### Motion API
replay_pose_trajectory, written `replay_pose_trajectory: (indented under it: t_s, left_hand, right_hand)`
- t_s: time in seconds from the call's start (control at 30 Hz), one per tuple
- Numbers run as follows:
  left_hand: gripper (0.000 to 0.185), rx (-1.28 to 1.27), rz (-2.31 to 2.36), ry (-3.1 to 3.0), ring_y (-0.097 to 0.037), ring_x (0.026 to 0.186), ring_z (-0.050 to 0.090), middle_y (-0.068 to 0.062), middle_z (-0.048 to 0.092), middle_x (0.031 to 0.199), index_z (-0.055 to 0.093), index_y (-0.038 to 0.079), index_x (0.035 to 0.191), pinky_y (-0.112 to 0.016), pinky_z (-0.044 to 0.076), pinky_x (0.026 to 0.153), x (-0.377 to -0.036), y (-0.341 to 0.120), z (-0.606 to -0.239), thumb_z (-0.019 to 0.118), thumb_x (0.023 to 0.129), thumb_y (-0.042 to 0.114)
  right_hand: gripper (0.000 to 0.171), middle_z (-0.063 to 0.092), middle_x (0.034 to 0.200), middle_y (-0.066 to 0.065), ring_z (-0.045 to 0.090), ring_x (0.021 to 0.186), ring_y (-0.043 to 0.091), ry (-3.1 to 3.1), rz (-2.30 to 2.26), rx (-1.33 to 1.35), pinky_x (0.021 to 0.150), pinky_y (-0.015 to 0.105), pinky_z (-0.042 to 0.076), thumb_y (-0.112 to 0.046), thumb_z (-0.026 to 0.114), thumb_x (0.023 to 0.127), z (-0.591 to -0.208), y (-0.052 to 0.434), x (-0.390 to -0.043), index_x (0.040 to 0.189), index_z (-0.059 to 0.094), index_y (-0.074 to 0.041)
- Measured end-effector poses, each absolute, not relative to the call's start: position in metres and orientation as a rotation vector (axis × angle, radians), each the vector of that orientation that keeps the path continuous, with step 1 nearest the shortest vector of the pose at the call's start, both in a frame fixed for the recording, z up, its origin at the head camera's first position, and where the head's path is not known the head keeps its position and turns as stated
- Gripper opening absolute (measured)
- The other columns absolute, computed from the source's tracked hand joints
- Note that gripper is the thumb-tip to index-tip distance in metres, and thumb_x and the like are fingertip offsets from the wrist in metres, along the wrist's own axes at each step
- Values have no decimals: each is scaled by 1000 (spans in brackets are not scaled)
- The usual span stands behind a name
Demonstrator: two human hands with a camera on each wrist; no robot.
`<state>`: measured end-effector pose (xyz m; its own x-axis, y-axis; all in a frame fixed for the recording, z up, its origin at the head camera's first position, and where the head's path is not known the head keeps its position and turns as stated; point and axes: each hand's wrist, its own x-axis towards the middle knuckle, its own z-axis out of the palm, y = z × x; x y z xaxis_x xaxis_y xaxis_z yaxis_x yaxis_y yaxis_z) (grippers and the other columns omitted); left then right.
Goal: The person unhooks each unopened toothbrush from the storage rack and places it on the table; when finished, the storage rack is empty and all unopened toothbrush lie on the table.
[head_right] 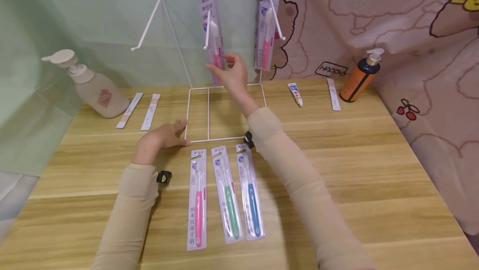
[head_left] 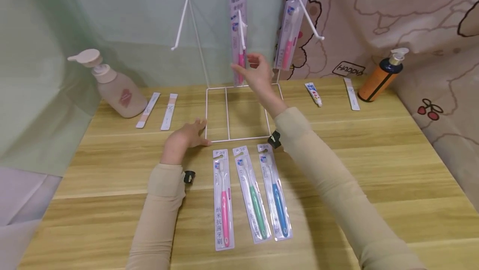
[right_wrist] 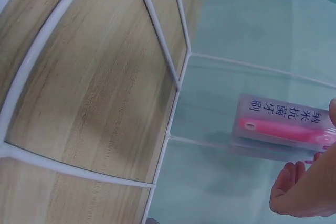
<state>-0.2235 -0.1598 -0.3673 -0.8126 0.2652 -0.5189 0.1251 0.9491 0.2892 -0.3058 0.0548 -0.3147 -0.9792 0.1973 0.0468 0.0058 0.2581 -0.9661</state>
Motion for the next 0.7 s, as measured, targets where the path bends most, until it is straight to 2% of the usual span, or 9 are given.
replay_pose_trajectory:
  t_s: [0.3,0.5,0.7]
  left_hand:
    - [83,276,307,2520,-52,135,7,-21,0,154,7,7,150,-62,18,108,-223,-160,-368,58,91,36]
    - [83,280,313,2530,-52,135,8,-21,1,154,9,7,149,-62,18,108,-221,-159,-368,59,90,36]
    - [83,289,310,2540,-51,135,10,-22,2,154,10,6,149,-61,19,108,-222,-161,-369,60,90,36]
  right_hand:
    - [57,55,113,2,48,94,12,-2422,1632,-199,78,21,43,-40,79,72,-315,46,-309,116,56,-12]
    - [61,53,109,2,50,89,12,-2414,1613,-185,73,21,47,-44,78,70,-314,42,-309,116,55,-11]
    - [51,52,97,1,49,81,11,-2409,1600,-88,67,21,46,-43,76,73,-314,48,-304,105,58,-7]
